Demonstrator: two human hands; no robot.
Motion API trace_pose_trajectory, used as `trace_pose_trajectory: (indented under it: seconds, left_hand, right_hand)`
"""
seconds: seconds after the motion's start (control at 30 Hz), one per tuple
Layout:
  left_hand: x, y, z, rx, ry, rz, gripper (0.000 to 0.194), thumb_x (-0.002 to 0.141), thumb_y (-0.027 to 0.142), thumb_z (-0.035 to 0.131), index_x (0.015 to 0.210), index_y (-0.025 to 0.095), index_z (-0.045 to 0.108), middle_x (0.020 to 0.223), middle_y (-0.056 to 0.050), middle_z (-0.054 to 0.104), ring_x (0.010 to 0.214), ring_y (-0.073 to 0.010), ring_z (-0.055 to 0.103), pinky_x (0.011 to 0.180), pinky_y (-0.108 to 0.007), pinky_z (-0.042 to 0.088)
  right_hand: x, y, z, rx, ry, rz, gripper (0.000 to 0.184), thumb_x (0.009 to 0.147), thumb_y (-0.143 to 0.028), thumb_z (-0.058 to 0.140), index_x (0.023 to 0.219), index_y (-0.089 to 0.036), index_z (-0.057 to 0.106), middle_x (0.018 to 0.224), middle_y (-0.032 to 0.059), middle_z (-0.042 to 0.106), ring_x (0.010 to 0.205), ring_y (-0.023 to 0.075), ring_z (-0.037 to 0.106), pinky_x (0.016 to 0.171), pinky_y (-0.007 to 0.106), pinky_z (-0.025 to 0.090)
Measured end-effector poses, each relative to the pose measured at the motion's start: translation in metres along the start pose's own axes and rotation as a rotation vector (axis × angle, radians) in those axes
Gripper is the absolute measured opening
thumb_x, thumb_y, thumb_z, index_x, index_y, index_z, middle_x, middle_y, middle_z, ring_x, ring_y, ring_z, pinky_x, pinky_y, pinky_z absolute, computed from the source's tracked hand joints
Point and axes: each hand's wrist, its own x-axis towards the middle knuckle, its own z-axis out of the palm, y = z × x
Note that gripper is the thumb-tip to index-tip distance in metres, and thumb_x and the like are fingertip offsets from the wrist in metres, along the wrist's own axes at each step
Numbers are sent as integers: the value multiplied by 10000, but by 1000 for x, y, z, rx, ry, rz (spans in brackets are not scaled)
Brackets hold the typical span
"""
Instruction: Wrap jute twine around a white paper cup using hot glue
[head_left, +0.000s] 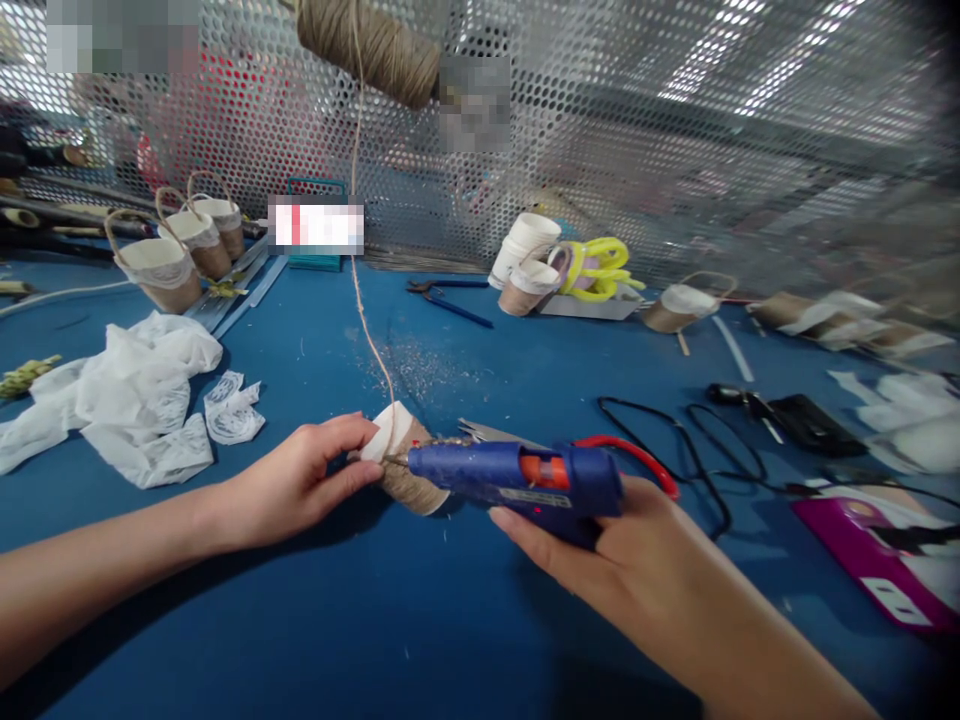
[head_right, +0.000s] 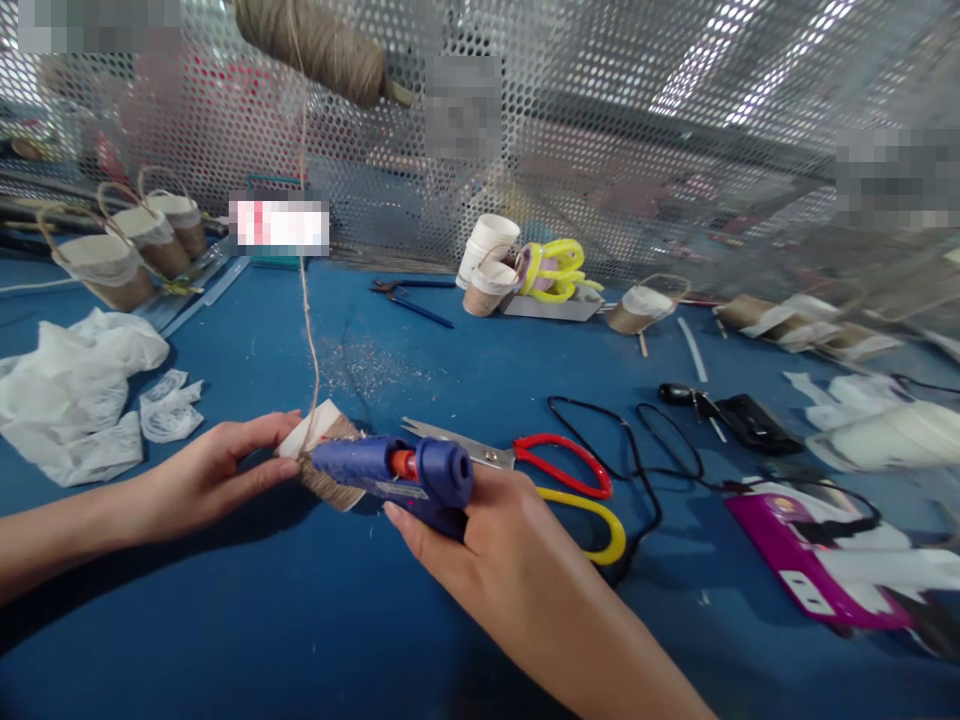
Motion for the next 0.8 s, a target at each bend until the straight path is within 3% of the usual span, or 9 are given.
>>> trace_pose_trajectory:
  seconds: [0.1,0.23,0.57,0.67,0.8]
  left_hand:
    - [0,0,-1,6,1,-2,211,882,249,407,950,126,565,916,-63,598,875,-175,543,820,-295,431]
    - [-1,2,-1,24,-2,-26,209,881,258,406,913,121,560,899,-66,592,861,-177,543,795,-288,436]
    - [-1,1,0,37,1,-21,223,884,260,390,923,114,553,901,-68,591,838,-170,541,769,-278,426]
    - [-1,0,1,58,3,-23,209,882,254,394,909,121,552,897,-62,596,868,-176,538,781,-277,421]
    - [-1,0,0,71,-4,-17,216,883,250,390,923,119,557,884,-62,599,850,-172,541,775,-275,428]
  right_hand:
    - [0,5,-2,-79,26,45,173,778,-343,535,746,-211,643,602,-8,663,539,160,617,544,253,496]
    - [2,14,-3,-128,33,73,235,790,-374,519,633,-211,584,337,-64,454,315,114,453,367,240,379]
    - [11,18,-3,-116,57,67,384,769,-371,524,430,-238,402,312,-52,441,318,104,434,395,249,367]
    - [14,16,-2,-91,81,144,277,732,-377,557,508,-237,476,299,-62,420,305,114,432,401,257,379]
    - [20,18,0,34,34,338,215,712,-407,567,608,-223,531,392,-27,533,364,140,522,406,256,414]
